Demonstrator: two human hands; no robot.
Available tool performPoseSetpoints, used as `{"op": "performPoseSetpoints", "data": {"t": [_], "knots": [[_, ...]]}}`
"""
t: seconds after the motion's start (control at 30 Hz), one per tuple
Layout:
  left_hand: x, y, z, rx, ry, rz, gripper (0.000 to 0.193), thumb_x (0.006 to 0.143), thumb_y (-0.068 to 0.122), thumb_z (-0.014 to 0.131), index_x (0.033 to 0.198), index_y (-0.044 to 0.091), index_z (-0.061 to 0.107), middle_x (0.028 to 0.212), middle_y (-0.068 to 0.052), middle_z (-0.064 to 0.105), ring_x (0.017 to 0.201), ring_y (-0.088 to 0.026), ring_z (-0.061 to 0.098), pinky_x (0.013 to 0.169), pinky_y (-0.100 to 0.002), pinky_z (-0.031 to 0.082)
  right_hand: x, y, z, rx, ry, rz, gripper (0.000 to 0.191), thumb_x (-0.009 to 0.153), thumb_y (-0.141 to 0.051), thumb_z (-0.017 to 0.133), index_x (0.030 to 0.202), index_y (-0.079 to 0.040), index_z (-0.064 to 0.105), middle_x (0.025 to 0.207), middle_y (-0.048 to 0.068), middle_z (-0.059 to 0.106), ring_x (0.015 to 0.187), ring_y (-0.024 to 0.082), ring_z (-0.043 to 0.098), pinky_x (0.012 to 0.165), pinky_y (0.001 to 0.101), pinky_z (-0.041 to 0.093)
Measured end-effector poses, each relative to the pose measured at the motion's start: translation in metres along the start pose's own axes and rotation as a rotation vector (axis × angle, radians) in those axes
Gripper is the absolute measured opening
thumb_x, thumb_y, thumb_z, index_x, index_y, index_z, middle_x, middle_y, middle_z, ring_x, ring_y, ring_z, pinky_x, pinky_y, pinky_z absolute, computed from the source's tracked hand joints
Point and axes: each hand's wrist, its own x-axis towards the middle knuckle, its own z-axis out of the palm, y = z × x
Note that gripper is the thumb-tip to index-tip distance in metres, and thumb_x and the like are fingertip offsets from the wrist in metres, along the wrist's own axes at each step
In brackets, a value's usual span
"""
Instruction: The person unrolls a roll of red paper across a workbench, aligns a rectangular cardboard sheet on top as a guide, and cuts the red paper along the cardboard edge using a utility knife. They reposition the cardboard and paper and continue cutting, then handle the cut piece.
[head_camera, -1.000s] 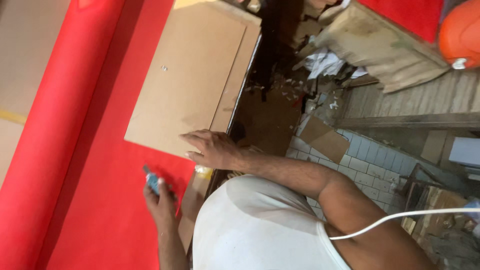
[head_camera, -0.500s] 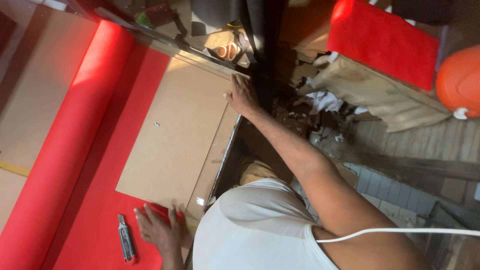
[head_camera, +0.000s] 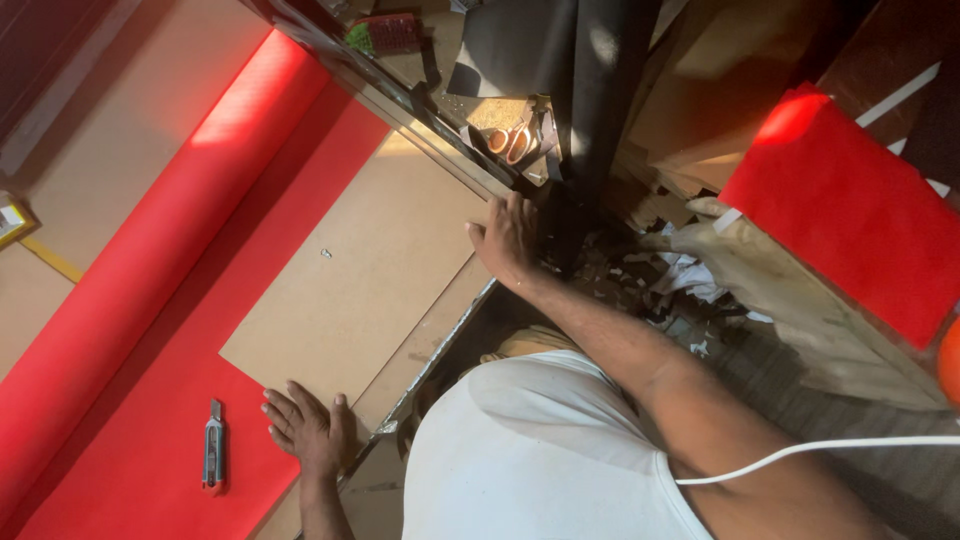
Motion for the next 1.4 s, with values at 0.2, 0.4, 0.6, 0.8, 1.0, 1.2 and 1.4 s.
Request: {"op": "performPoseSetpoints", "data": {"t": [0.2,0.4,0.6,0.8,1.0,1.2,1.4], "knots": [[0.002,-0.005,0.009,0.008,0.045,0.009,0.102,0.091,0.071,0.042,0.165,0.012,0.006,0.173,-0.02,-0.01,0.159,-0.038,-0.014,0.122,-0.064,-0.006,0.041,0.043,0.008,1.241,-0.458,0.46,0.03,0.091,-0.035,0.066,0.105,-0.01,0.056,0.093,-0.002,0.065,0.083,0.011,0.067,0.061,0.0362,0.061],[0.001,-0.009,0.008,-0.037,0.042,0.008,0.102,0.089,0.072,0.045,0.165,0.014,0.009,0.173,-0.018,-0.01,0.159,-0.037,-0.013,0.122,-0.062,-0.007,0.034,0.07,0.019,1.317,-0.424,0.544,0.022,0.088,-0.025,0.082,0.092,-0.012,0.066,0.086,0.001,0.067,0.075,0.01,0.063,0.065,0.031,0.055],[-0.006,-0.012,0.011,-0.043,0.053,0.014,0.105,0.088,0.075,0.046,0.165,0.015,0.008,0.173,-0.018,-0.01,0.159,-0.038,-0.014,0.122,-0.062,-0.007,0.023,0.057,-0.023,1.062,-0.065,0.462,0.03,0.089,-0.023,0.085,0.083,-0.009,0.06,0.084,0.003,0.064,0.077,0.009,0.058,0.071,0.0275,0.055],[-0.011,0.066,-0.023,0.131,0.039,-0.301,0.096,0.082,0.051,0.074,0.164,0.018,0.034,0.172,-0.022,0.01,0.158,-0.045,0.008,0.124,-0.064,0.021,-0.031,0.018,-0.152,0.924,0.513,-0.177,0.023,0.104,-0.015,0.078,0.093,-0.006,0.059,0.102,0.005,0.069,0.095,0.014,0.063,0.089,0.0299,0.055],[-0.074,0.226,-0.089,-1.402,-0.719,0.305,0.065,0.097,0.033,0.07,0.152,0.009,0.047,0.137,-0.017,0.059,0.124,-0.027,0.061,0.099,-0.041,0.053,-0.139,-0.053,-0.197,0.571,0.208,-0.787,0.017,0.093,-0.013,0.084,0.091,-0.008,0.068,0.099,0.003,0.074,0.088,0.016,0.069,0.076,0.0315,0.058],[-0.08,0.353,-0.115,-1.149,-0.603,0.339,0.035,0.1,0.007,0.069,0.131,-0.003,0.056,0.118,-0.007,0.065,0.108,-0.017,0.061,0.092,-0.033,0.053,-0.209,-0.003,-0.217,0.691,0.276,-0.492,0.033,0.095,-0.041,0.074,0.092,-0.009,0.068,0.101,0.008,0.073,0.092,0.019,0.071,0.083,0.0358,0.06],[-0.142,0.457,-0.097,-0.92,-0.847,0.584,0.035,0.096,0.012,0.072,0.126,-0.001,0.061,0.119,-0.009,0.069,0.11,-0.017,0.066,0.095,-0.032,0.055,-0.254,0.092,-0.238,1.729,-0.159,0.819,0.044,0.102,-0.051,0.059,0.111,-0.009,0.069,0.107,0.016,0.074,0.098,0.029,0.073,0.074,0.0374,0.063]]}}
